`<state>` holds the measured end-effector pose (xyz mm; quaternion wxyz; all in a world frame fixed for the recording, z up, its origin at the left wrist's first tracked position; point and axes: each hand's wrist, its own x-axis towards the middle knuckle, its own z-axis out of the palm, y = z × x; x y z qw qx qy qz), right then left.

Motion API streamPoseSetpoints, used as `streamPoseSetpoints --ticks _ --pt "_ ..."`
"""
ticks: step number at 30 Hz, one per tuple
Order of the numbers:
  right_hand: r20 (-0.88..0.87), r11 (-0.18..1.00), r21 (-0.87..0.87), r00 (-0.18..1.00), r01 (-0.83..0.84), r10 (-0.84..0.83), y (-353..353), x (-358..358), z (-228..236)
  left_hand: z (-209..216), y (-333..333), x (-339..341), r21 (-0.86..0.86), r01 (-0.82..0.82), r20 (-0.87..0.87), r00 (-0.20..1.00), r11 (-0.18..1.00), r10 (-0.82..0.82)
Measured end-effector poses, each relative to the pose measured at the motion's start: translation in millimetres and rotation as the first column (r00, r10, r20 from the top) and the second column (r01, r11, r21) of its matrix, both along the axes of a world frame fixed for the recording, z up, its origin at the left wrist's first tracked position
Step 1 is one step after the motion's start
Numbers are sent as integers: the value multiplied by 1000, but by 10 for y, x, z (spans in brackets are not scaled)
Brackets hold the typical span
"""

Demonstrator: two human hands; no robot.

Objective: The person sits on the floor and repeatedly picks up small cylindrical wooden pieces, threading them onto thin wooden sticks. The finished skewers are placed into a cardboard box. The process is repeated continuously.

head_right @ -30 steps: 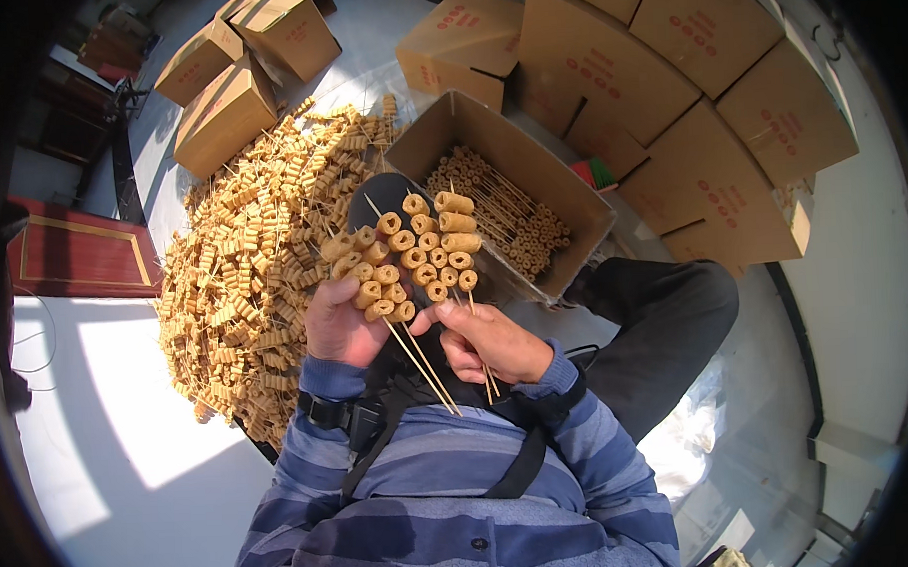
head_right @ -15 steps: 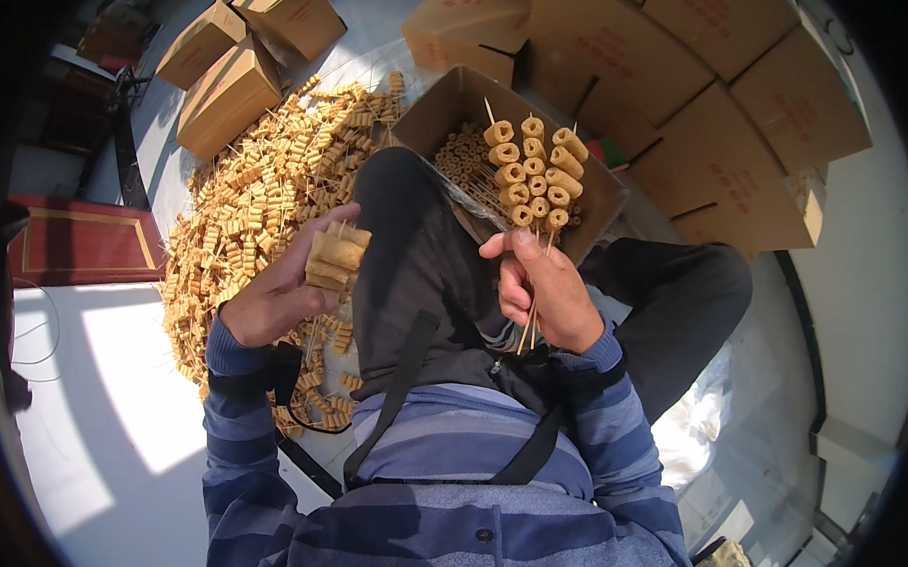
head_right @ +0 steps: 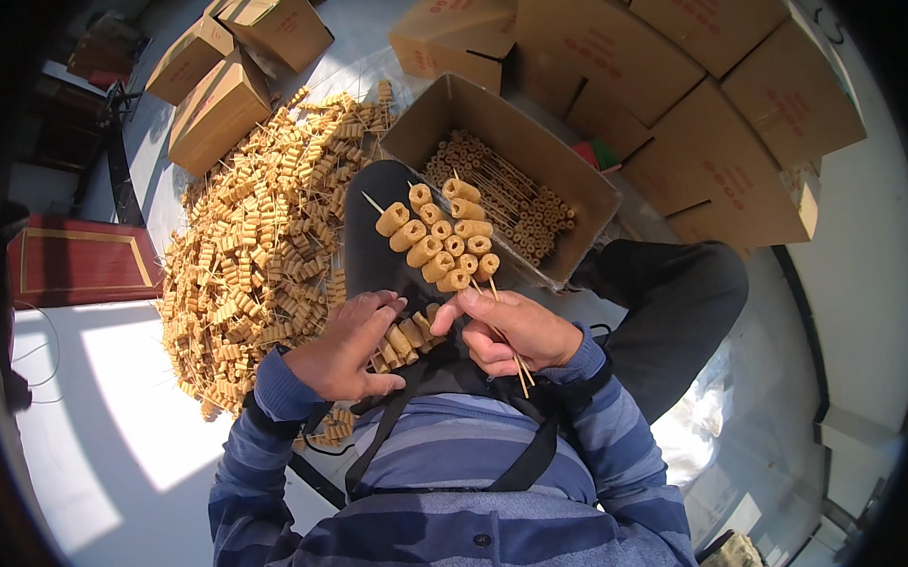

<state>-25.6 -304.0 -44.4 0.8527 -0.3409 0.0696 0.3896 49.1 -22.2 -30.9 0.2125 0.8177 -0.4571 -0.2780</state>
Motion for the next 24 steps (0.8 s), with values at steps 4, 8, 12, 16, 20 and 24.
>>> streamPoseSetpoints --ticks 4,8,12,16,20,24 --pt "-76 999 51 997 -10 14 67 63 -138 -56 -50 16 -72 1 39 999 997 2" --pt "-74 997 7 994 81 -80 106 106 -285 -133 -86 -113 -78 -28 44 999 997 32" --pt "-72 998 36 996 52 -49 99 87 -324 -114 -7 -99 -83 -46 -19 999 995 44" --pt "-73 999 37 997 35 -32 123 96 -323 -47 96 -83 -64 38 -109 993 997 -45" --pt "-91 1000 3 996 5 -5 126 110 -299 -20 141 -93 -147 7 -71 997 989 -18" --pt "-87 999 17 995 -37 38 124 91 -260 -15 132 -24 -156 -95 -95 992 983 81"
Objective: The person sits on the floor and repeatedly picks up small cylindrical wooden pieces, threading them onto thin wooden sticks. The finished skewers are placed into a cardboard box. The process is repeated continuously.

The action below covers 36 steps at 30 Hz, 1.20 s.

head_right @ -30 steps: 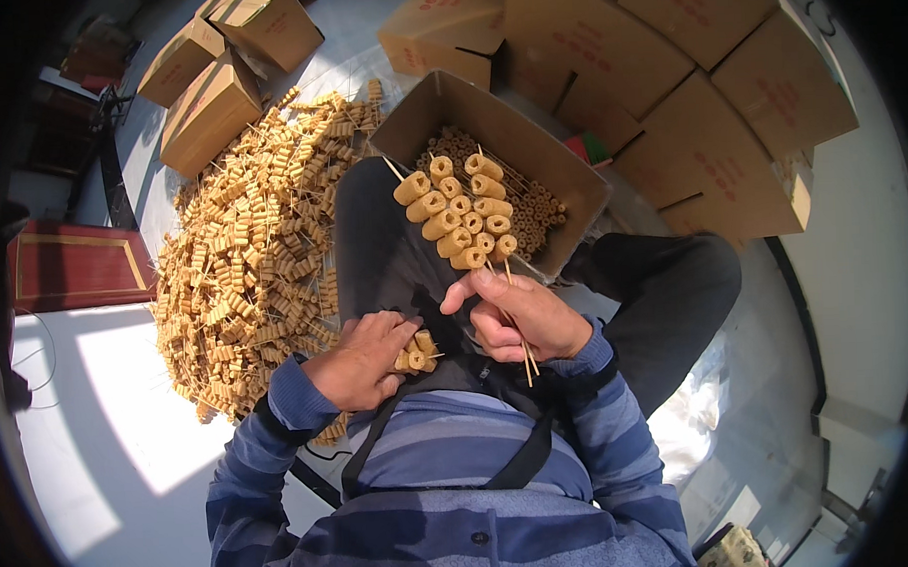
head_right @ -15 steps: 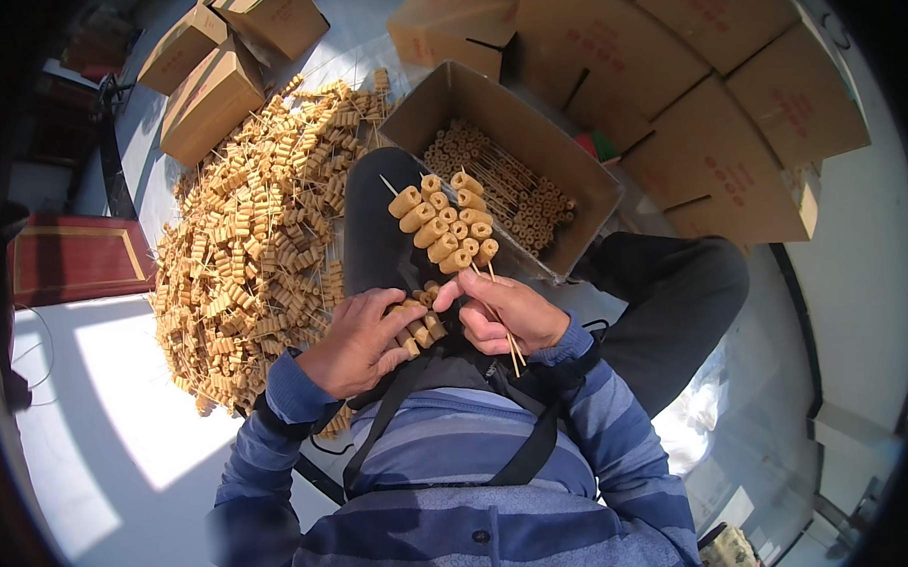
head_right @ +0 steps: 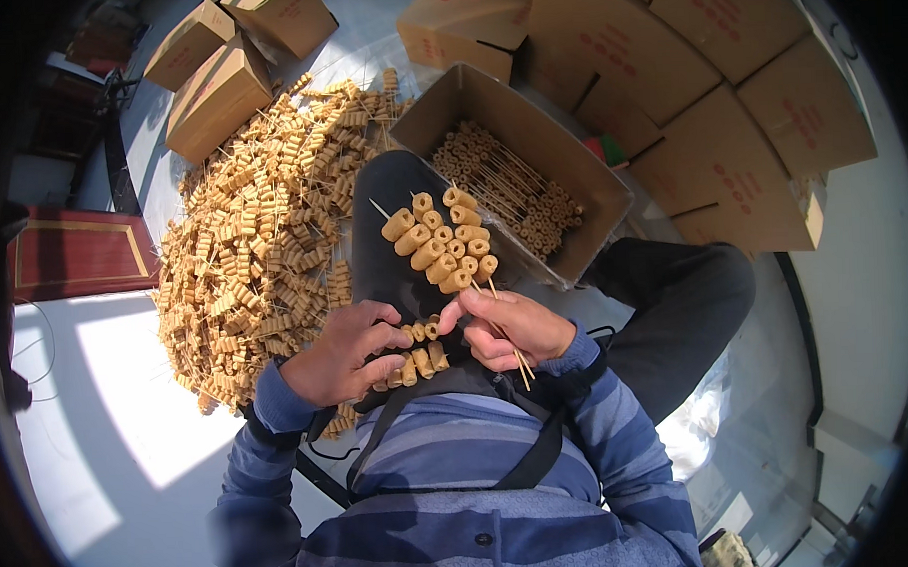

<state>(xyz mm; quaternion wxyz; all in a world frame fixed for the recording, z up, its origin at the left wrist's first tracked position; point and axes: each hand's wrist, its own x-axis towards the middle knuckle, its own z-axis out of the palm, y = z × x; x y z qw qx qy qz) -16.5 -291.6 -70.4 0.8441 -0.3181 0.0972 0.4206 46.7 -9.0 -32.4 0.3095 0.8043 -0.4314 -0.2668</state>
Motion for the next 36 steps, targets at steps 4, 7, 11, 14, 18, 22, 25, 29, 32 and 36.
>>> streamPoseSetpoints --ticks 4,7,11,14,18,22,25,29,32,36 --pt "-15 1000 19 1000 -1 1 7 4 19 -1 -51 126 5 76 -21 997 997 -76" --pt "-14 1000 6 1000 -6 6 6 15 15 -10 -94 168 -56 77 22 997 995 -76" --pt "-7 1000 25 1000 -2 2 2 18 -2 -30 -129 208 -116 47 31 999 992 -43" --pt "-16 1000 29 1000 -6 7 2 21 -16 -14 -149 233 -89 66 -39 997 994 -70" --pt "-24 998 64 1000 -11 12 -7 30 -24 31 -191 265 -34 -127 -76 989 991 124" --pt "-7 994 97 999 -48 49 -12 18 -1 -5 -330 280 -186 -582 -700 643 791 309" --pt "-25 992 83 995 -95 98 13 2 25 -64 -420 278 -171 -754 -912 365 635 188" --pt "-7 993 64 995 -101 102 38 -6 64 -114 -430 249 -154 -810 -964 248 565 92" --pt "7 996 28 996 -89 88 78 -28 105 -123 -395 176 -161 -847 -965 242 507 97" --pt "52 996 -37 995 -80 82 143 -78 179 -133 -397 129 -191 -900 -965 246 392 93"
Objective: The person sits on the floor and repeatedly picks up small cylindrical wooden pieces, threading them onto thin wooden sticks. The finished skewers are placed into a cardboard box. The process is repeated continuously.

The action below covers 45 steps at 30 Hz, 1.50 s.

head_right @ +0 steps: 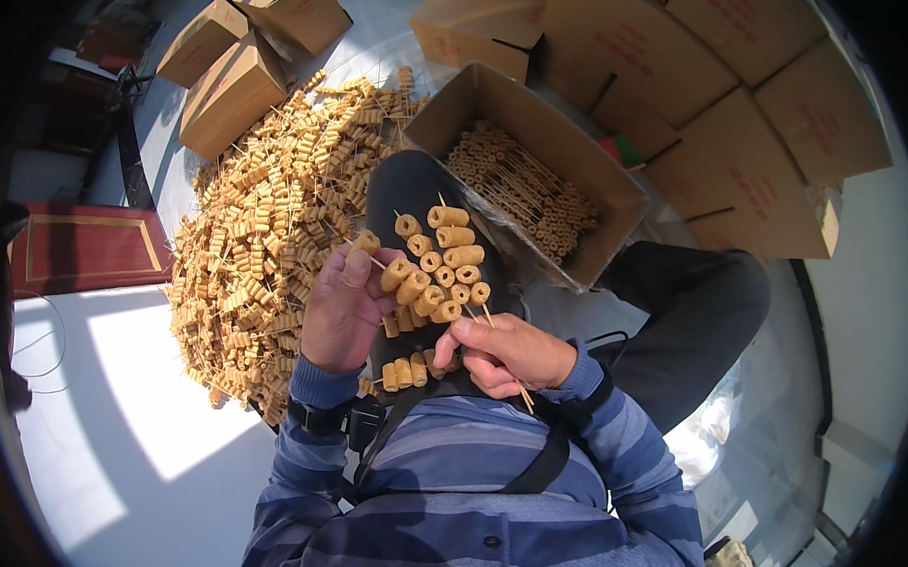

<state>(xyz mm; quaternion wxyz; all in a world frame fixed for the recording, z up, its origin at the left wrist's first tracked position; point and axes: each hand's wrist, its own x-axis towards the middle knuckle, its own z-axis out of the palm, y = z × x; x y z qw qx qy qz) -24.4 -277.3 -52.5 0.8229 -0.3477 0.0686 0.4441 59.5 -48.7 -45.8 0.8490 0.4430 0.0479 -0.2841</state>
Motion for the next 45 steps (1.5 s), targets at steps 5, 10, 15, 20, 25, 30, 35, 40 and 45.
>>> streamPoseSetpoints --ticks 5,10,15,20,25,30,35,40,45 --pt "-7 999 34 1000 6 -6 5 -14 32 30 -22 -28 15 -21 28 999 1000 21" --pt "-41 996 85 999 15 -11 -11 -11 14 23 -77 -146 79 98 4 995 992 -98" --pt "-8 998 59 1000 9 -9 8 -31 11 -28 -52 -130 -16 78 -38 996 997 -79" --pt "13 998 67 1000 8 -9 17 -24 12 53 -32 -114 -59 69 -41 997 996 -71" --pt "-42 995 101 999 20 -16 13 -15 15 46 -193 -238 46 251 -43 967 967 -250" --pt "-14 998 66 1000 20 -19 30 -18 30 8 -158 -181 -30 90 -67 994 995 -92" --pt "5 994 100 999 38 -39 36 -18 16 50 -167 -232 -11 160 -85 983 987 -161" --pt "11 993 94 997 74 -75 55 -23 -5 58 -261 -284 28 303 -31 953 953 -302" --pt "28 997 24 997 71 -72 91 -27 35 27 -253 -286 8 190 -46 981 982 -189"
